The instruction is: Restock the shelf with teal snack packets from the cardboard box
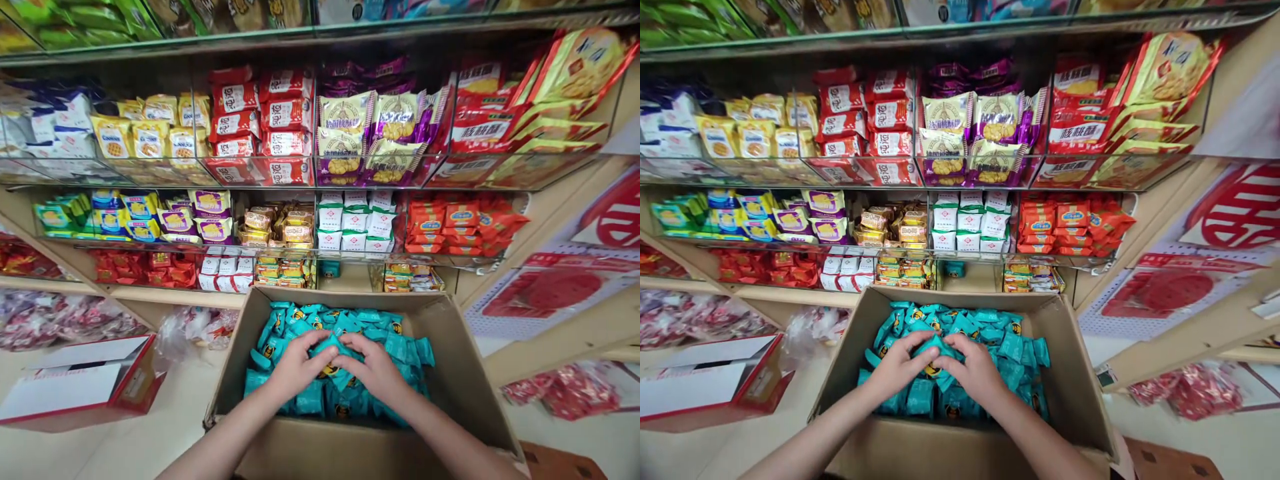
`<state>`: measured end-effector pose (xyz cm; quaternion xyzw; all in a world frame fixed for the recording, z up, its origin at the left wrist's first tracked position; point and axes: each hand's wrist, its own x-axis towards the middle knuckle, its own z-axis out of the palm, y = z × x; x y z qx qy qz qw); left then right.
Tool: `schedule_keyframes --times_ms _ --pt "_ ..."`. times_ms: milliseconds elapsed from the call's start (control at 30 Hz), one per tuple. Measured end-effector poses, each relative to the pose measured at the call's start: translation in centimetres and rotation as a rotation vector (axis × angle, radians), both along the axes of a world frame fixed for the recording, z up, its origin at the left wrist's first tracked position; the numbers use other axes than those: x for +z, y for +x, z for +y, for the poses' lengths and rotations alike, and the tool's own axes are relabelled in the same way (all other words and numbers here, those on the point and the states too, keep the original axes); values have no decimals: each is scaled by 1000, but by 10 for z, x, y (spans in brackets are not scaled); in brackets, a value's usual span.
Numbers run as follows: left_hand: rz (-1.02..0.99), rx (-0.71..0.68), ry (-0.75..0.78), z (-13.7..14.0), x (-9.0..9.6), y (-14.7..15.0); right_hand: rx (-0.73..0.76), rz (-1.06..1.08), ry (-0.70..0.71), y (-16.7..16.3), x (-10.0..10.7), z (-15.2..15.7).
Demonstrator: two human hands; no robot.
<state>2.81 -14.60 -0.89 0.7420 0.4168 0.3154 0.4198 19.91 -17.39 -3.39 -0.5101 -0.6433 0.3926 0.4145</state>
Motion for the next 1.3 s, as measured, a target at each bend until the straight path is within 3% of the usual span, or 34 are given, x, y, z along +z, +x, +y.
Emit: schedule_keyframes --times_ms 167,300,400,500,600,667,733,833,900,967,1033,1133,1300 --pt "-323 181 -318 -4 9 27 -324 272 -96 -3 14 -10" --pt "-440 229 -454 -8 9 34 -427 381 -121 -5 14 -16" --pt "-478 262 -483 -10 3 37 -369 459 -171 -5 14 -18" --pt "-458 286 -517 -13 -4 36 -167 532 -254 -4 12 -21" --pt "-289 171 -536 -17 -6 26 -58 473 -334 0 5 -26" --pt "-130 58 -429 -15 -2 12 -48 381 -348 6 2 -30" --pt "31 37 -131 -4 6 -7 -82 264 -307 15 4 -29" --pt "301 206 436 34 18 -43 -260 72 -138 36 20 -15" --pt "499 382 605 67 20 -64 -371 -55 24 51 35 5" --pt "640 484 607 96 15 -78 -383 -205 151 63 47 32" --pt "703 459 521 115 7 -84 -333 -418 153 72 54 63" --pt "724 398 423 122 -3 -85 -235 -674 -2 79 53 107" --pt "721 432 421 116 -6 -84 -119 -746 -262 75 21 167"
